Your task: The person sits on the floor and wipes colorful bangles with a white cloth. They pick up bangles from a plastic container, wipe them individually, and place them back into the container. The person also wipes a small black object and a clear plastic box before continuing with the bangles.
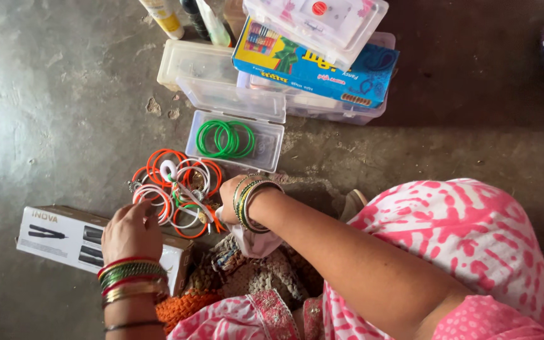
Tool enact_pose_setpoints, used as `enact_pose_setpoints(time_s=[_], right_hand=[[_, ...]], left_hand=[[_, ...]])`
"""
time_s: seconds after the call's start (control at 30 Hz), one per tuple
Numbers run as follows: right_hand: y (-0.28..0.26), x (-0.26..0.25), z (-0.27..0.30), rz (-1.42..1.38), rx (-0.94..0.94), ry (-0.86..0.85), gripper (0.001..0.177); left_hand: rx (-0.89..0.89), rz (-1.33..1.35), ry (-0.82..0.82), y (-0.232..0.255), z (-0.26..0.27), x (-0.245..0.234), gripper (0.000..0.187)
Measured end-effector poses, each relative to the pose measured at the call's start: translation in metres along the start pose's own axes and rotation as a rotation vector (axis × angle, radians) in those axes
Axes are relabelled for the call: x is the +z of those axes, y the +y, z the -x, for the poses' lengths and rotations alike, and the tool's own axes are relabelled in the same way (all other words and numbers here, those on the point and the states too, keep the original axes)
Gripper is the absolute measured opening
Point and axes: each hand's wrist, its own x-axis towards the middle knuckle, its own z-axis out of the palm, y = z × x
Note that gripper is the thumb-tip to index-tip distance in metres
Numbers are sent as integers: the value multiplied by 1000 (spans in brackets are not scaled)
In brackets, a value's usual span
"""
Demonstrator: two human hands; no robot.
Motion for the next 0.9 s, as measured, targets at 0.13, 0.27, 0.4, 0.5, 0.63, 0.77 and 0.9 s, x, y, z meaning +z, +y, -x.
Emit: enact_pose_setpoints(time_s=[0.13,0.27,0.4,0.5,0.63,0.77,0.9], right_hand=[[1,-1,-2,40,-25,-5,50],[3,6,-9,30,-18,-3,44],[6,16,-28,15,-141,132,36],[6,20,-30,-35,-178,188,37],[2,17,-25,-37,-153,164,38],[-1,13,-23,-7,-174,152,37],[-3,13,-23,11,-172,148,36]], left_hand=[[-163,-59,-9,1,-17,25,25],[-212,-24,23,-2,-36,56,20],[-134,94,206,-12,-49,71,31],[-134,97,189,-24,-59,79,34],[-64,30,332,-37,-77,93,61],[-145,63,199,-30,-83,95,62],[-220,115,87,-24,-80,84,36]])
